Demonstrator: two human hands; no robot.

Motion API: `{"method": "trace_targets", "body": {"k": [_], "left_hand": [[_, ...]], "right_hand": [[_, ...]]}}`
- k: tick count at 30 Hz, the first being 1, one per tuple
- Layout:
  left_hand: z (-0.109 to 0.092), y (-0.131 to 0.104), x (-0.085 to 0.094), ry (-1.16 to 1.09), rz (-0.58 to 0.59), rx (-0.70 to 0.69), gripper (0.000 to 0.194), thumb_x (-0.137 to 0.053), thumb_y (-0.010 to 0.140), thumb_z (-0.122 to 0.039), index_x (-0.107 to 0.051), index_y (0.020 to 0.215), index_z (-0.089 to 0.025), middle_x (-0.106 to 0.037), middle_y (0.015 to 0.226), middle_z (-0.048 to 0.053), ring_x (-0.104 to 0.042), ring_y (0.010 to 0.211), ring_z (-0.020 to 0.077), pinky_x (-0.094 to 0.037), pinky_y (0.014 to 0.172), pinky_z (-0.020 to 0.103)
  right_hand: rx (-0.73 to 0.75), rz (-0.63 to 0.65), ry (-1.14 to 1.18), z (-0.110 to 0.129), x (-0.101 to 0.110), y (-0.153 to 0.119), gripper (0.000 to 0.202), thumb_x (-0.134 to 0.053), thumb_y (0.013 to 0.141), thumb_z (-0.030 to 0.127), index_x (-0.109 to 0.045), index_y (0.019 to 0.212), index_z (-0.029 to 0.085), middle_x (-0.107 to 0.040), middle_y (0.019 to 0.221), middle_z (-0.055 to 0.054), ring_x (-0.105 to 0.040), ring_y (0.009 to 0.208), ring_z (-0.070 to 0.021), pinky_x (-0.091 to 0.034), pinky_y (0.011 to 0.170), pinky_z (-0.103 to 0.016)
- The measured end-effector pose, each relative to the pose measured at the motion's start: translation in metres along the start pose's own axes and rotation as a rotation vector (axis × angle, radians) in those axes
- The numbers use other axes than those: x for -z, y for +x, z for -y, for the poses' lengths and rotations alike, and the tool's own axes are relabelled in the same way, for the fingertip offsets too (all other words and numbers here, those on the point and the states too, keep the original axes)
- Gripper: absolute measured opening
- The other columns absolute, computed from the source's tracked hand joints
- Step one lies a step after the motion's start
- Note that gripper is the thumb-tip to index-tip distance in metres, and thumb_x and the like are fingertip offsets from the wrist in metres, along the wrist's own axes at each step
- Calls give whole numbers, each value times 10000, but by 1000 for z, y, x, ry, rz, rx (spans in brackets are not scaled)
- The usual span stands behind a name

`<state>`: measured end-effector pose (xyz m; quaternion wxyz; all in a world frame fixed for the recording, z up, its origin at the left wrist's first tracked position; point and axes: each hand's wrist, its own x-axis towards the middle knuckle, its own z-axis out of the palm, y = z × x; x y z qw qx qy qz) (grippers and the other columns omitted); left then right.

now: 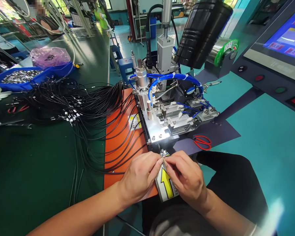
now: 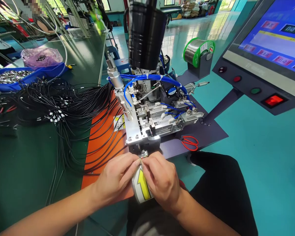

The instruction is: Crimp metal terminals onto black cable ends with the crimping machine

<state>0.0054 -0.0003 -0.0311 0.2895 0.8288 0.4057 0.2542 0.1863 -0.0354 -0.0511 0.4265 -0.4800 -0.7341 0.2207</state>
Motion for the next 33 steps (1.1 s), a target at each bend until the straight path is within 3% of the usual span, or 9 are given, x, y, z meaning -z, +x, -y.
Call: {"method": "trace_targets", "body": {"k": [4, 8, 11, 15, 20, 26, 29, 33], "left_hand": [[-1, 1, 1, -7, 5, 4, 244, -424, 1012, -238, -606, 878, -148, -579, 791, 23, -518, 737, 127, -388, 696, 278], [0, 1, 1, -4, 36, 6, 252, -417, 1015, -261, -600, 886, -146, -578, 802, 28, -516, 746, 132, -389, 708, 283], [1, 1, 0, 6, 41, 11, 270, -407, 1017, -269, -595, 871, -144, -568, 792, 30, -506, 737, 134, -381, 701, 287], [1, 1, -1, 13, 42, 5, 267, -411, 1016, -268, -596, 868, -144, -554, 778, 24, -495, 725, 131, -370, 686, 286], [1, 1, -1, 23, 42, 2, 259, -419, 1011, -261, -575, 839, -148, -535, 765, 18, -486, 718, 129, -365, 678, 282], [0, 2, -1, 53, 47, 11, 267, -415, 1012, -258, -583, 834, -150, -542, 761, 18, -497, 717, 132, -375, 679, 282], [0, 1, -2, 70, 38, 20, 251, -426, 1008, -257, -592, 852, -152, -559, 784, 22, -513, 743, 137, -390, 694, 282], [0, -1, 1, 27, -31, -9, 125, -492, 974, -205, -598, 1028, -169, -586, 917, 30, -536, 851, 135, -422, 761, 259]], "right_hand": [[-244, -23, 167, 1, 11, 4, 68, -597, 918, 217, -652, 940, 182, -577, 884, -44, -548, 761, -141, -444, 650, -264], [-598, 37, 383, -6, 23, 15, 258, -588, 932, 416, -663, 910, 171, -537, 766, -15, -468, 654, -118, -383, 581, -248], [-724, 137, 565, -10, 23, 22, 360, -573, 928, 498, -645, 878, 149, -403, 616, 26, -336, 564, -95, -272, 501, -236], [-743, 180, 616, -9, 20, 24, 387, -580, 928, 499, -602, 786, 139, -367, 605, 34, -308, 569, -81, -251, 498, -223], [-753, 191, 608, -8, 20, 23, 338, -607, 920, 472, -632, 838, 145, -390, 614, 40, -289, 553, -65, -255, 489, -207], [-697, 195, 549, -12, 19, 22, 318, -588, 934, 466, -642, 878, 157, -579, 762, -2, -483, 681, -101, -416, 603, -211], [-676, 182, 520, -14, 16, 21, 319, -578, 937, 474, -635, 874, 167, -600, 788, -5, -523, 722, -119, -447, 632, -223], [-657, 174, 461, -13, 14, 21, 323, -556, 946, 483, -623, 859, 179, -586, 774, 4, -521, 700, -115, -438, 612, -223]]}}
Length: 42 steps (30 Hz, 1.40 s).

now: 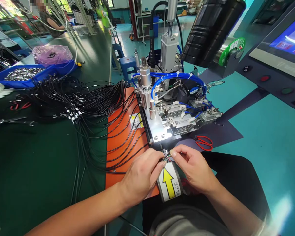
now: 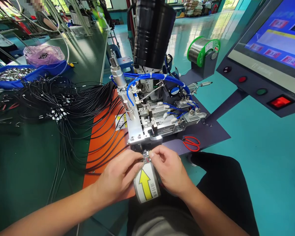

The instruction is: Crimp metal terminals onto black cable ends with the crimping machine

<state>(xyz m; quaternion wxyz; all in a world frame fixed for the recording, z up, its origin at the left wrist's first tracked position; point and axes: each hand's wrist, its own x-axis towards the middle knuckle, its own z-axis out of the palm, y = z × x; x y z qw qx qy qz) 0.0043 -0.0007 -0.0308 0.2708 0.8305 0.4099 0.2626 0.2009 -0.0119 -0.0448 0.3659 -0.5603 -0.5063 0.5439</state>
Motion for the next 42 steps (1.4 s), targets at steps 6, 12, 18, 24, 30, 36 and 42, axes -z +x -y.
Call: {"method": "trace_targets", "body": {"k": [6, 12, 18, 24, 30, 36, 42], "left_hand": [[4, -1, 5, -18, -54, -24, 109, -522, 954, -155, -619, 993, -184, -593, 897, 23, -542, 831, 121, -433, 747, 239], [8, 0, 3, 124, -87, -52, 125, -520, 967, -192, -637, 1009, -177, -607, 861, 26, -548, 804, 138, -432, 732, 265], [8, 1, 1, 183, -74, -38, 153, -506, 970, -198, -656, 975, -164, -568, 802, 33, -533, 746, 146, -432, 679, 272], [9, 2, 1, 212, -72, -30, 190, -494, 976, -214, -677, 983, -164, -538, 786, 39, -521, 718, 149, -430, 637, 269], [8, 1, 1, 231, -58, -32, 202, -482, 981, -200, -679, 993, -160, -544, 785, 43, -524, 722, 153, -428, 657, 281], [9, 0, 1, 220, -57, -31, 191, -482, 980, -195, -671, 980, -160, -555, 808, 46, -529, 745, 154, -433, 671, 280], [9, 1, 1, 219, -55, -39, 178, -480, 980, -193, -654, 970, -157, -555, 810, 40, -526, 747, 157, -424, 674, 289]], "right_hand": [[15, -52, -77, 0, -2, 4, 324, -544, 947, 486, -609, 853, 183, -591, 770, 2, -530, 692, -123, -434, 612, -237], [41, -109, -154, -4, -5, 9, 299, -522, 961, 454, -602, 840, 192, -585, 769, 6, -521, 701, -123, -424, 636, -243], [48, -129, -191, -5, -7, 11, 275, -530, 954, 434, -604, 837, 197, -576, 760, 11, -510, 688, -120, -417, 636, -245], [35, -135, -193, -5, -8, 11, 275, -535, 949, 432, -604, 830, 195, -579, 755, 10, -506, 677, -121, -416, 625, -246], [22, -128, -187, -5, -9, 12, 286, -531, 953, 444, -599, 832, 195, -584, 756, 4, -515, 677, -127, -415, 630, -253], [33, -145, -174, -7, -9, 11, 284, -530, 956, 439, -609, 841, 192, -601, 787, -6, -537, 707, -137, -429, 646, -257], [55, -150, -180, -7, -9, 11, 272, -532, 960, 423, -611, 836, 194, -598, 795, -1, -536, 720, -131, -433, 661, -247]]}}
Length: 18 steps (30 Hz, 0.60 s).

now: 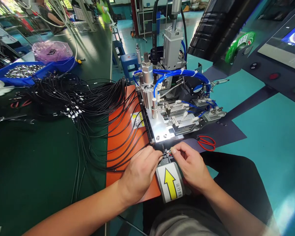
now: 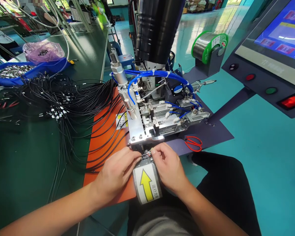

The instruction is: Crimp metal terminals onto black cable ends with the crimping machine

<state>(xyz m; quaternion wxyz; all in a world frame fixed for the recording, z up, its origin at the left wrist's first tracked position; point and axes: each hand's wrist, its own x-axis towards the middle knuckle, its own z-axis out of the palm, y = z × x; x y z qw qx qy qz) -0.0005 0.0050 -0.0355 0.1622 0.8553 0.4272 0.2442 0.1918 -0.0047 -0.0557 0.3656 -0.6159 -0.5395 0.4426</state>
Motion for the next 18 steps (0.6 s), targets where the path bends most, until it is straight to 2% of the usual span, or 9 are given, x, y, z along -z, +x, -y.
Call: {"method": "trace_targets", "body": {"k": [13, 18], "left_hand": [[1, 1, -2, 23, -5, -11, 180, -474, 981, -188, -651, 964, -159, -552, 806, 45, -517, 745, 162, -414, 672, 295], [2, -2, -3, 72, 8, -21, 156, -494, 957, -141, -647, 969, -168, -540, 807, 40, -505, 737, 170, -408, 663, 307]], "right_hand": [[23, -6, -32, 1, 1, 0, 268, -525, 961, 406, -612, 831, 189, -605, 798, -7, -554, 726, -139, -433, 662, -257], [6, -19, -37, 1, 0, 0, 269, -527, 957, 409, -607, 818, 193, -604, 780, -4, -542, 701, -137, -427, 647, -257]]}}
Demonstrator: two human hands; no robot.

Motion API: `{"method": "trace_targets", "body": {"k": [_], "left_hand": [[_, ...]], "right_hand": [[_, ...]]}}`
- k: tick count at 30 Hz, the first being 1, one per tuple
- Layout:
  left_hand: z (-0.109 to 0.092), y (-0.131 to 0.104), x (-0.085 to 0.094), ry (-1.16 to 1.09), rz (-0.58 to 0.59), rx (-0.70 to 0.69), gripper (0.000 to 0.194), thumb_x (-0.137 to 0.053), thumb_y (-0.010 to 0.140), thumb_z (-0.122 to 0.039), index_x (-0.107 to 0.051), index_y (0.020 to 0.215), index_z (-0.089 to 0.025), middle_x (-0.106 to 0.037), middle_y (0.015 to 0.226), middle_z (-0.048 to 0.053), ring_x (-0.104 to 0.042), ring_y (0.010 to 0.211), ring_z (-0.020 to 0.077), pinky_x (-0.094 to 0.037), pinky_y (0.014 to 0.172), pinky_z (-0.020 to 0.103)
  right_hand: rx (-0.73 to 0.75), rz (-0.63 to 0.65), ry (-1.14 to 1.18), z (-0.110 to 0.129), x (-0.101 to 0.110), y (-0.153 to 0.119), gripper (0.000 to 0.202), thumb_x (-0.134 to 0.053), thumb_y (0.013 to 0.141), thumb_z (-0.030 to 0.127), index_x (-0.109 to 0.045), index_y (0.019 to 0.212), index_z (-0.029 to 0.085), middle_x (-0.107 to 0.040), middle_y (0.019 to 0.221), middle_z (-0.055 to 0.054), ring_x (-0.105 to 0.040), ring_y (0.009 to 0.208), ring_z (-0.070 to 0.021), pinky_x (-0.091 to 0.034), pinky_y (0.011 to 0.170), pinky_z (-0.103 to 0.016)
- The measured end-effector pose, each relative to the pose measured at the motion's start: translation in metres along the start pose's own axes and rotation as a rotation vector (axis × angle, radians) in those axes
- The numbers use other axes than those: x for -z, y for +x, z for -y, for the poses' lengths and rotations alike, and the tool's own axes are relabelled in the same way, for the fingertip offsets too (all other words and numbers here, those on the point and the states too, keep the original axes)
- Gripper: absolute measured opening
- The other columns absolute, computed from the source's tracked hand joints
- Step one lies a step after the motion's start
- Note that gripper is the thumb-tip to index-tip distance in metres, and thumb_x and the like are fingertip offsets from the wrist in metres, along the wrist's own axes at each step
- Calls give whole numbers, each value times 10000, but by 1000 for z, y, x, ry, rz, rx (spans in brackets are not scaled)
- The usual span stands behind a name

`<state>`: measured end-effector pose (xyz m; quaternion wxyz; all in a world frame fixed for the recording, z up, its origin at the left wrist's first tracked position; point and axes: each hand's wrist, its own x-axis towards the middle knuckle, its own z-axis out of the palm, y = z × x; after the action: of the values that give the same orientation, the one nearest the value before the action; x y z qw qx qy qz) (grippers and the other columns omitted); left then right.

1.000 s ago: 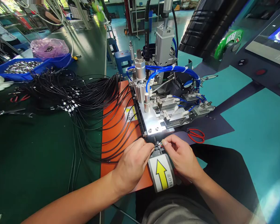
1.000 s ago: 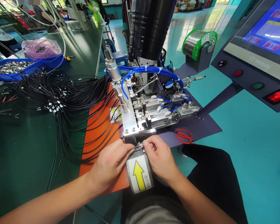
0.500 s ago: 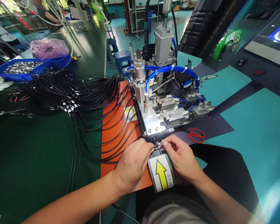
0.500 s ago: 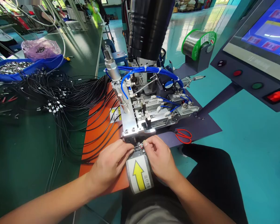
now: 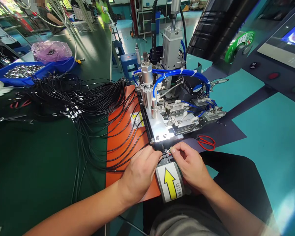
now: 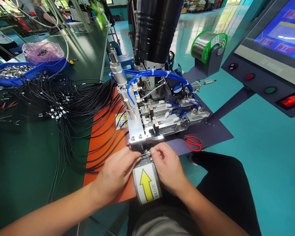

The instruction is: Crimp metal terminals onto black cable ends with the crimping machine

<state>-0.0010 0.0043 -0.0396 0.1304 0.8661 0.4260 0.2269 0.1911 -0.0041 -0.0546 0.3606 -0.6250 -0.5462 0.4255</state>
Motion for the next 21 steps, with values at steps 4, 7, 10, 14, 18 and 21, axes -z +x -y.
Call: {"method": "trace_targets", "body": {"k": [4, 7, 10, 14, 18, 21], "left_hand": [[-1, -3, 0, 38, 26, -2, 151, -496, 944, -112, -636, 957, -166, -537, 824, 43, -505, 745, 176, -417, 664, 309], [-1, -3, 0, 47, 33, -10, 169, -477, 946, -99, -631, 975, -162, -543, 847, 51, -512, 769, 183, -432, 682, 314], [-2, -3, 1, 68, 55, -18, 184, -453, 947, -91, -625, 960, -156, -531, 842, 57, -500, 761, 189, -426, 668, 320], [-1, -2, 1, 82, 69, -33, 196, -431, 947, -86, -612, 912, -153, -513, 830, 56, -473, 737, 183, -406, 642, 315], [0, -2, 1, 56, 50, -51, 191, -437, 951, -87, -619, 937, -145, -524, 844, 56, -479, 754, 177, -407, 653, 307], [0, -2, 1, 34, 34, -68, 202, -434, 955, -85, -627, 980, -139, -541, 866, 59, -493, 777, 173, -421, 676, 304]], "right_hand": [[-12, -1, -3, 0, -1, 0, 266, -523, 957, 404, -603, 814, 194, -605, 784, -3, -541, 702, -136, -426, 650, -254], [-4, -7, -16, 0, -2, 0, 268, -519, 959, 402, -597, 810, 194, -602, 784, 0, -534, 685, -130, -423, 649, -254], [17, -25, -33, -1, -3, -1, 272, -510, 964, 398, -593, 806, 192, -594, 784, -2, -528, 680, -128, -418, 641, -254], [44, -52, -51, -1, -5, -1, 265, -508, 965, 376, -584, 794, 188, -583, 769, -4, -522, 664, -127, -412, 630, -255], [60, -73, -58, -3, -8, -1, 259, -502, 964, 368, -578, 796, 186, -582, 763, -14, -522, 659, -136, -406, 625, -263], [49, -73, -51, -4, -9, -1, 254, -494, 964, 370, -578, 807, 189, -580, 756, -16, -515, 658, -140, -404, 629, -265]]}}
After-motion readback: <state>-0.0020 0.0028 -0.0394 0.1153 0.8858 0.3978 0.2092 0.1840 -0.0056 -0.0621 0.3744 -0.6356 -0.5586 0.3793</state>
